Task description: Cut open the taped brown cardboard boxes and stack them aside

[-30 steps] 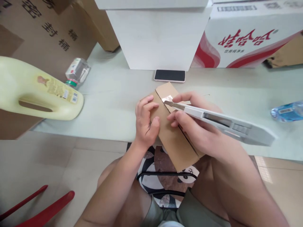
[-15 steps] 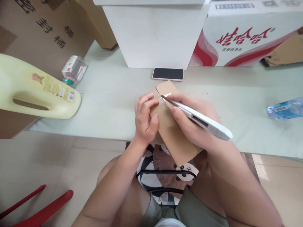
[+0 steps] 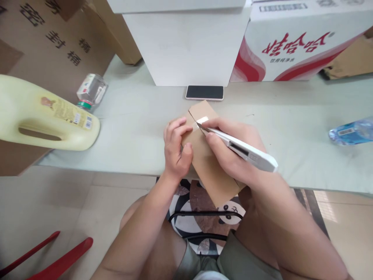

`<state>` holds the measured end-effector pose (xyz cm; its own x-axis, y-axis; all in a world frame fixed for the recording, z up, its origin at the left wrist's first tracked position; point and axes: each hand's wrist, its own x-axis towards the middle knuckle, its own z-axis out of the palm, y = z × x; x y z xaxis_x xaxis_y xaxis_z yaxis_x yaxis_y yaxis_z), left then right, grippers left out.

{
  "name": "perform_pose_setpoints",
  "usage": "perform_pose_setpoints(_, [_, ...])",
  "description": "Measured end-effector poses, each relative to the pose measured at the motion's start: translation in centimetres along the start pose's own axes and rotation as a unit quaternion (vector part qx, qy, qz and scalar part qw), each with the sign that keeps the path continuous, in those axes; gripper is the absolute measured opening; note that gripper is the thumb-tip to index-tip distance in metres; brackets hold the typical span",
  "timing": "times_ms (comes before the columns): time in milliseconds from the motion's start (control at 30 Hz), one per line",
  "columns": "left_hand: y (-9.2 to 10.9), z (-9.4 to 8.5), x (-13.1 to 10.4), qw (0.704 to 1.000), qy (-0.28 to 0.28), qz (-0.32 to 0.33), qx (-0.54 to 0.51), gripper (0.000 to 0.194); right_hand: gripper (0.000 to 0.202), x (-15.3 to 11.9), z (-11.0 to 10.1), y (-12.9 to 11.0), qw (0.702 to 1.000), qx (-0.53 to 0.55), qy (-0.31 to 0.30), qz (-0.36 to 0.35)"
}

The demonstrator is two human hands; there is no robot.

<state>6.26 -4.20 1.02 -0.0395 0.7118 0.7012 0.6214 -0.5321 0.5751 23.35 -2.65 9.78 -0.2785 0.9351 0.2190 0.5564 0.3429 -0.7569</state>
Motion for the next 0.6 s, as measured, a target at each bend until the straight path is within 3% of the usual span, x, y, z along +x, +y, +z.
perform_pose_setpoints(100, [0.0,0.1,-0.1,1.0,0.001,0.004,-0.004,0.031,0.021,-0.5,0.1,0.1,0.998,0.054,0.011,0.043])
perform_pose_setpoints(167, [-0.2,0.2,-0.3,1.0,0.004,0.0,-0.002,0.032,0.018,-0.9,0.1,0.0,0.992,0.101,0.049,0.054])
perform_pose_setpoints(233, [-0.5,0.3,-0.4,1.0,0.022,-0.004,-0.009,0.035,0.02,-1.3,-0.1,-0.2,0.979,0.143,0.135,0.047])
perform_pose_setpoints(333, [-1.3,0.1,-0.3,0.997,0.038,-0.023,-0.056,0.046,0.022,-1.5,-0.8,-0.3,0.934,0.211,0.29,0.001])
perform_pose_setpoints(400, [-1.8,-0.2,0.1,0.992,0.023,-0.068,-0.107,0.054,0.022,-1.5,-1.6,0.2,0.905,0.242,0.348,-0.03])
perform_pose_setpoints(500, [-2.2,-0.4,0.9,0.973,-0.005,-0.148,-0.176,0.059,0.026,-1.7,-2.7,1.7,0.883,0.244,0.395,-0.07])
perform_pose_setpoints(600, [-2.2,-0.1,1.3,0.964,-0.03,-0.172,-0.199,0.064,0.024,-2.1,-3.4,3.1,0.875,0.269,0.396,-0.074])
